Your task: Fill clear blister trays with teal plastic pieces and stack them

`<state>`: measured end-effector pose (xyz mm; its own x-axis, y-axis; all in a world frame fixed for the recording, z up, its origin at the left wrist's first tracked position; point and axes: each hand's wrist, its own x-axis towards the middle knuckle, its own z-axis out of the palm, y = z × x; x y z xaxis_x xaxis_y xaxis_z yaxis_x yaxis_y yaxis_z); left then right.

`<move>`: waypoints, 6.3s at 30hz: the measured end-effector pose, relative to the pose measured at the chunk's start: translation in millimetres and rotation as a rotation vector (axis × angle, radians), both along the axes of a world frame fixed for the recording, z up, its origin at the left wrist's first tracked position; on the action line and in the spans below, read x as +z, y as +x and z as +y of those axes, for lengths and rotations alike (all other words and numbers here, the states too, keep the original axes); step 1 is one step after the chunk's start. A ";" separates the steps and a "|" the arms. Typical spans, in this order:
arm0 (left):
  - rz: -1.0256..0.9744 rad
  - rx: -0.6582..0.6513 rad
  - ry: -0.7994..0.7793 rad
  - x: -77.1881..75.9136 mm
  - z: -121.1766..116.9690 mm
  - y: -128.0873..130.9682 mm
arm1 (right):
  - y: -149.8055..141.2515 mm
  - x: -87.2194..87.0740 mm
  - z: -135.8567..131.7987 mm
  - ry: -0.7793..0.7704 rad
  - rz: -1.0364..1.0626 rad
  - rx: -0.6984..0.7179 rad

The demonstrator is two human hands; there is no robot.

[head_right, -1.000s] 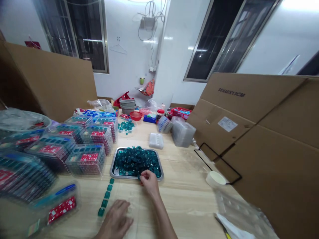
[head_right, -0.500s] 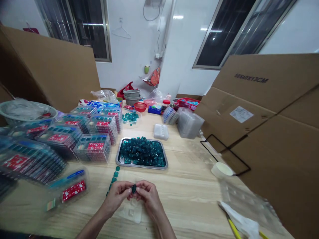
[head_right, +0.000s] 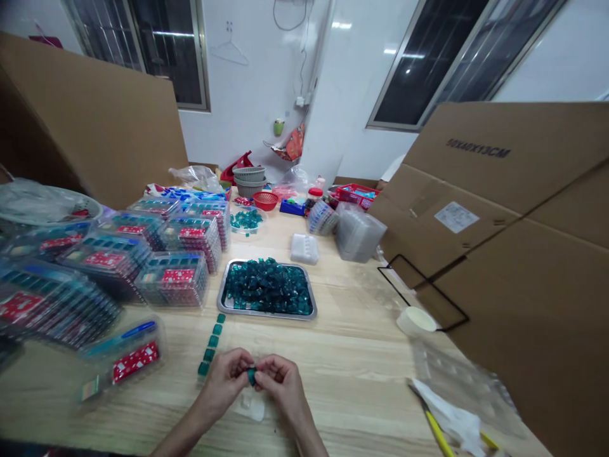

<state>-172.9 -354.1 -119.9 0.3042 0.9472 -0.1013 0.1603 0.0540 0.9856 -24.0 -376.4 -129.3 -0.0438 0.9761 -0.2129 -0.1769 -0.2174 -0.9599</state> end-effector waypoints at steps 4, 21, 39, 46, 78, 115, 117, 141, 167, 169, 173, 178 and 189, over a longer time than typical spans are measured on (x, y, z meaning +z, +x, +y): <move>0.015 0.092 -0.050 -5.0 2.4 1.8 | 5.8 -0.9 13.9 0.056 -0.114 0.028; 0.360 0.027 0.135 -15.3 -4.9 2.0 | 1.0 20.7 55.5 0.447 -0.981 0.204; 0.347 0.044 0.165 -23.8 -3.4 0.3 | 31.7 -2.0 113.4 0.439 -1.269 -0.035; 0.323 0.069 0.118 -20.7 -1.7 1.8 | 33.9 -7.8 106.1 0.424 -1.270 -0.042; -0.773 0.271 -0.412 18.6 4.2 -4.2 | -26.3 28.1 7.8 0.499 -0.624 0.013; -0.048 0.160 -0.090 -36.1 -0.5 -3.8 | 10.9 12.4 63.1 0.498 -0.869 0.070; -0.042 0.166 -0.101 -35.3 -0.3 -4.3 | 13.1 13.4 82.5 0.485 -0.983 0.012; -0.512 0.213 -0.269 12.0 8.4 -2.4 | -7.0 16.3 32.8 0.052 0.005 0.134; 0.443 0.129 0.058 -20.8 17.9 9.8 | -4.1 -3.7 35.4 0.175 -0.792 0.141; 0.450 0.130 0.075 -21.3 18.2 9.9 | -3.3 -5.4 35.6 0.163 -0.753 0.159; 0.515 0.101 0.154 -20.0 18.3 12.4 | -5.5 -4.7 34.4 0.206 -0.813 0.133; 0.545 0.030 0.248 -24.5 14.3 13.3 | -5.2 -1.9 33.6 0.245 -0.881 0.128; 0.553 0.060 0.286 -30.1 8.0 12.9 | 13.8 8.1 98.2 0.418 -0.945 -0.087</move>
<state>-159.9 -346.0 -150.0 0.2247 0.9739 0.0318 0.6555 -0.1752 0.7346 -10.2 -278.2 -121.2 0.0394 0.9718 0.2324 0.6884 0.1422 -0.7112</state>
